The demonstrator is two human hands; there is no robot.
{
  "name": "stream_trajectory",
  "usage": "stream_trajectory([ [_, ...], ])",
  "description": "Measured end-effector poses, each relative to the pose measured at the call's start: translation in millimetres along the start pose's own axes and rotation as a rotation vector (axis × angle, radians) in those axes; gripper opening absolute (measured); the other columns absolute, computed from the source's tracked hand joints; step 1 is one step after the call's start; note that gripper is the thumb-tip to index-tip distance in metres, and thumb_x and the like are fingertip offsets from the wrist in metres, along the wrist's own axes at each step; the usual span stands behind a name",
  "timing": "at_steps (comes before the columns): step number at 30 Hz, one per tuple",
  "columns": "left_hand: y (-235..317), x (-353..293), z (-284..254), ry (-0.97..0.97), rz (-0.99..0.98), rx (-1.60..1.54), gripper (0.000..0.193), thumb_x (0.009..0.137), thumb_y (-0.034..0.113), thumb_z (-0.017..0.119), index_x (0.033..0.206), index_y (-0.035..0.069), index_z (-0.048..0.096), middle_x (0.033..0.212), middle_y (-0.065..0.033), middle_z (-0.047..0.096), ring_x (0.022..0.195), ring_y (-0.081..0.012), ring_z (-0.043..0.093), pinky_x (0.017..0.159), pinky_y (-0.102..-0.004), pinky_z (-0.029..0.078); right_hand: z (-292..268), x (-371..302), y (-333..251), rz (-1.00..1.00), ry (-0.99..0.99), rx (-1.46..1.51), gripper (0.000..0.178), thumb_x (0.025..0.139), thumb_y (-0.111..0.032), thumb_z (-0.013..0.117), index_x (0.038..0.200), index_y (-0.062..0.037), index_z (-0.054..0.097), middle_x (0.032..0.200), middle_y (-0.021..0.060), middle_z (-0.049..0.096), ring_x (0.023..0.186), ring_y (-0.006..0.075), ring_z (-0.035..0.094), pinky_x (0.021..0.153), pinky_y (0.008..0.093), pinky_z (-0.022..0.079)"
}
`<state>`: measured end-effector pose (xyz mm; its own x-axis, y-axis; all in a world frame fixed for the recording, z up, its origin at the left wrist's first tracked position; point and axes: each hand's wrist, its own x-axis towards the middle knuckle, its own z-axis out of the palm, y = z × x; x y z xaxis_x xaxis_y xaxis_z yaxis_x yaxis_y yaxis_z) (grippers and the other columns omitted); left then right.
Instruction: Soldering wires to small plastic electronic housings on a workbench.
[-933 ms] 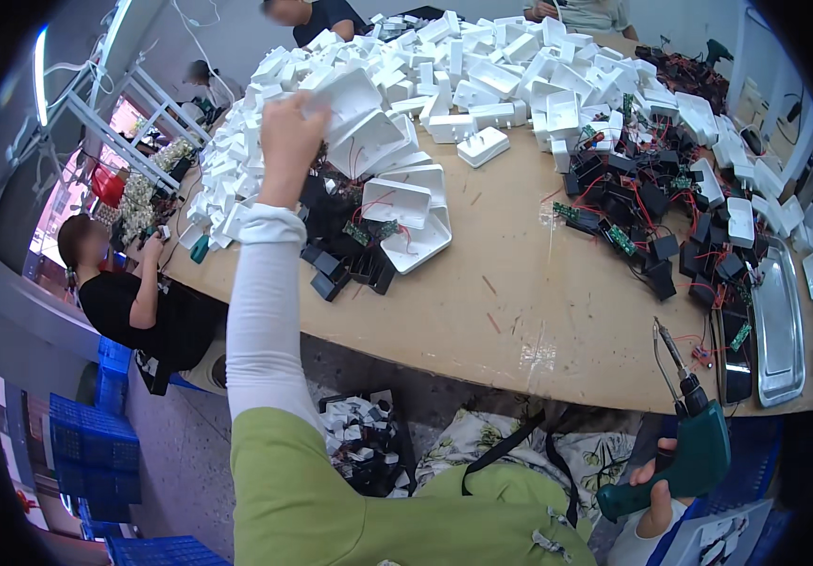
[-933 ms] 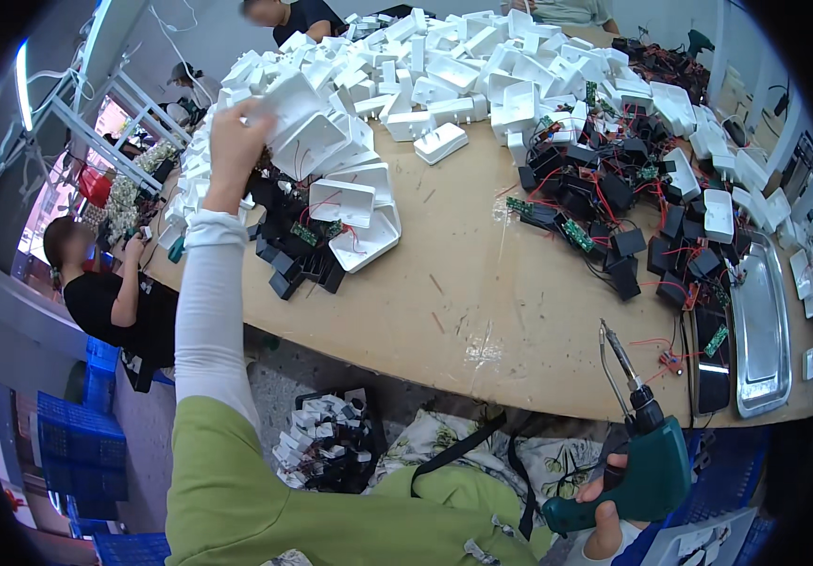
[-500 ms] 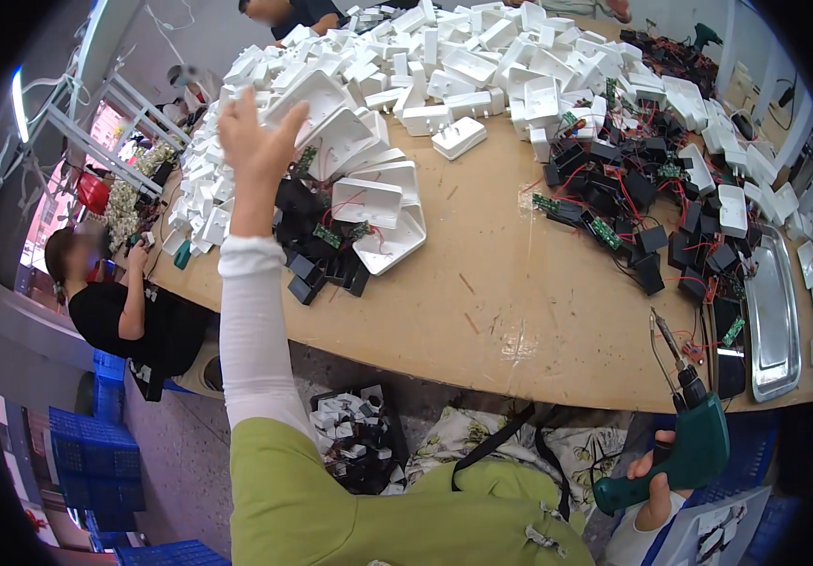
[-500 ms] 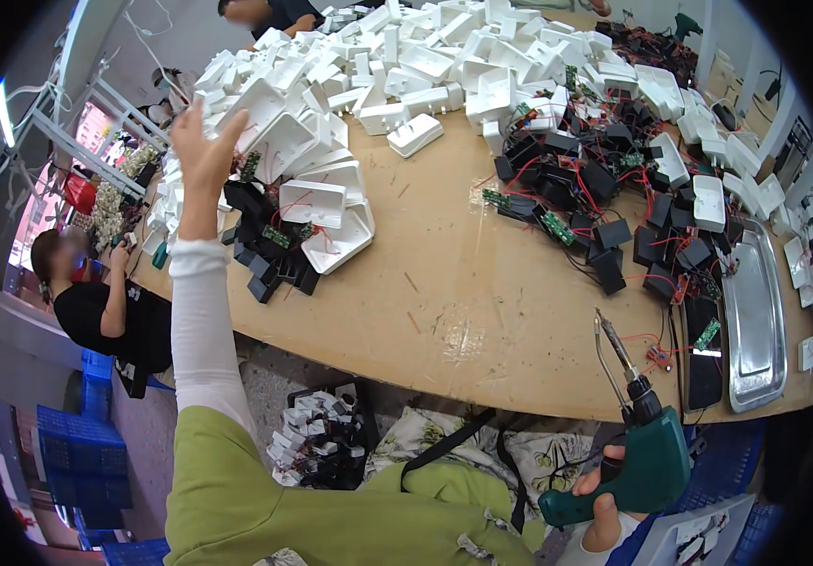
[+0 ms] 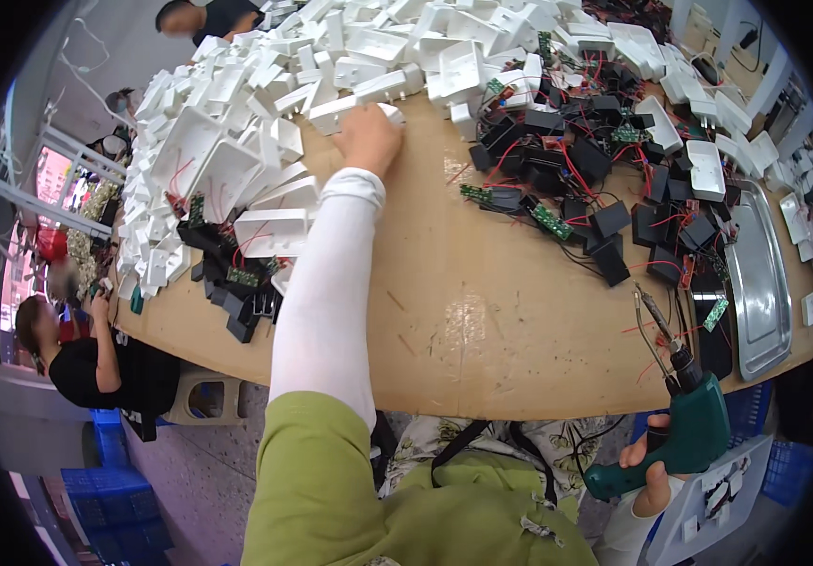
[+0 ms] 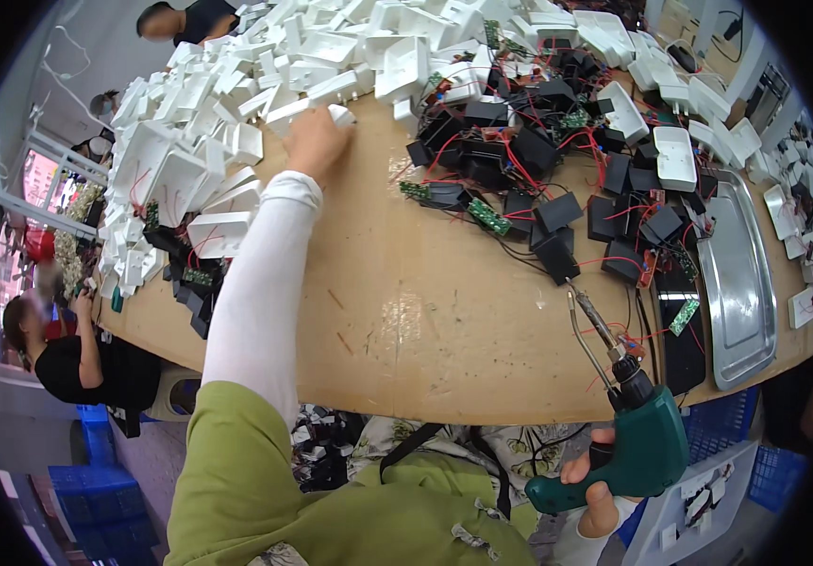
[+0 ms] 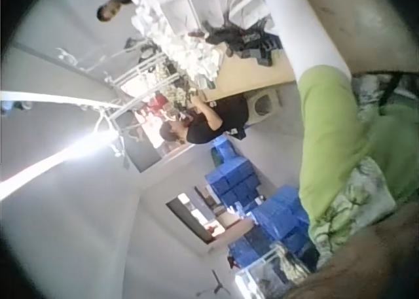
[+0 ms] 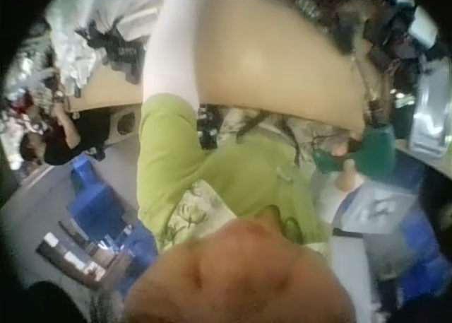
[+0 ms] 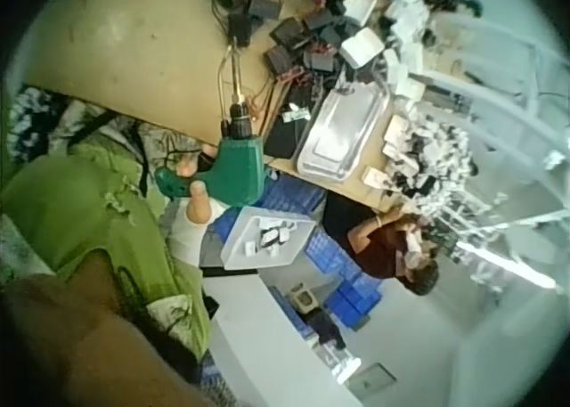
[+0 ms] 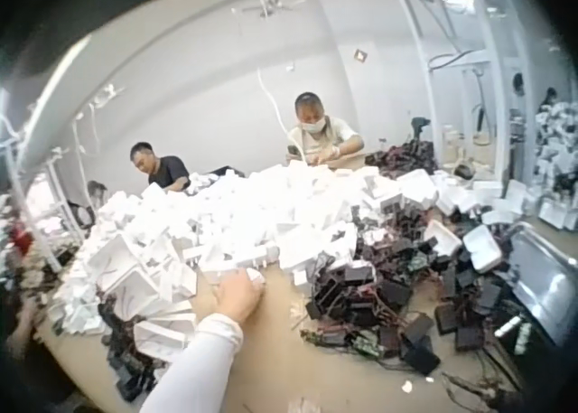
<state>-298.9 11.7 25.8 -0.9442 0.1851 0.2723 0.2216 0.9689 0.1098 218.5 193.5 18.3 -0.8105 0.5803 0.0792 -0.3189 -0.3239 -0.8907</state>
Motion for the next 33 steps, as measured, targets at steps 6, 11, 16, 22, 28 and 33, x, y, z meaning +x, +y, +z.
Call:
stream_trajectory([
  [6,-5,4,-20,-0.287,0.116,0.106,0.041,0.065,0.028,0.070,0.100,0.006,0.067,0.102,-0.0140,0.067,0.096,-0.0317,0.063,0.084,-0.0515,0.042,14,10,-1,0.078,0.112,0.079,0.060,0.080,-0.013,0.070,0.125,0.0095,0.037,0.107,0.0191,0.054,0.073,0.0183,0.058,0.060,0.0342,0.050],
  [11,29,-84,-86,-0.497,0.251,-0.477,0.058,0.071,0.029,0.075,0.115,-0.003,0.057,0.094,-0.0190,0.067,0.087,-0.0235,0.065,0.075,-0.0310,0.049,22,5,-9,0.075,0.146,0.013,0.063,0.077,-0.020,0.072,0.122,0.0123,0.040,0.079,0.0141,0.058,0.068,0.0173,0.057,0.061,0.0320,0.049],
  [16,34,-163,-93,-1.365,0.476,-1.261,0.070,0.071,0.022,0.075,0.129,0.002,0.043,0.114,-0.0106,0.058,0.100,-0.0170,0.058,0.085,-0.0286,0.046,5,-12,-5,0.019,0.081,0.033,0.060,0.081,-0.018,0.069,0.125,0.0098,0.038,0.110,0.0194,0.051,0.072,0.0177,0.056,0.060,0.0316,0.049],
  [22,85,-194,-92,-1.269,0.829,-0.733,0.050,0.079,0.023,0.061,0.119,-0.005,0.051,0.113,-0.0145,0.059,0.103,-0.0229,0.057,0.089,-0.0322,0.043,5,-25,-9,-0.018,0.031,-0.020,0.061,0.086,-0.018,0.065,0.131,0.0070,0.032,0.126,0.0204,0.044,0.076,0.0167,0.055,0.061,0.0312,0.048],
  [28,92,-207,-85,-0.867,1.018,-0.785,0.048,0.082,0.030,0.057,0.114,-0.006,0.057,0.112,-0.0207,0.058,0.101,-0.0342,0.056,0.089,-0.0373,0.043,-2,-38,-14,-0.001,0.003,-0.028,0.060,0.086,-0.019,0.064,0.131,0.0065,0.032,0.127,0.0207,0.044,0.076,0.0167,0.054,0.061,0.0316,0.049],
  [33,99,-196,-81,-0.675,1.006,-0.866,0.039,0.082,0.026,0.059,0.110,-0.003,0.060,0.107,-0.0176,0.060,0.096,-0.0316,0.058,0.083,-0.0365,0.046,-4,-44,-15,-0.071,0.133,-0.020,0.060,0.086,-0.017,0.064,0.130,0.0072,0.033,0.127,0.0219,0.044,0.076,0.0168,0.055,0.060,0.0316,0.049],
])
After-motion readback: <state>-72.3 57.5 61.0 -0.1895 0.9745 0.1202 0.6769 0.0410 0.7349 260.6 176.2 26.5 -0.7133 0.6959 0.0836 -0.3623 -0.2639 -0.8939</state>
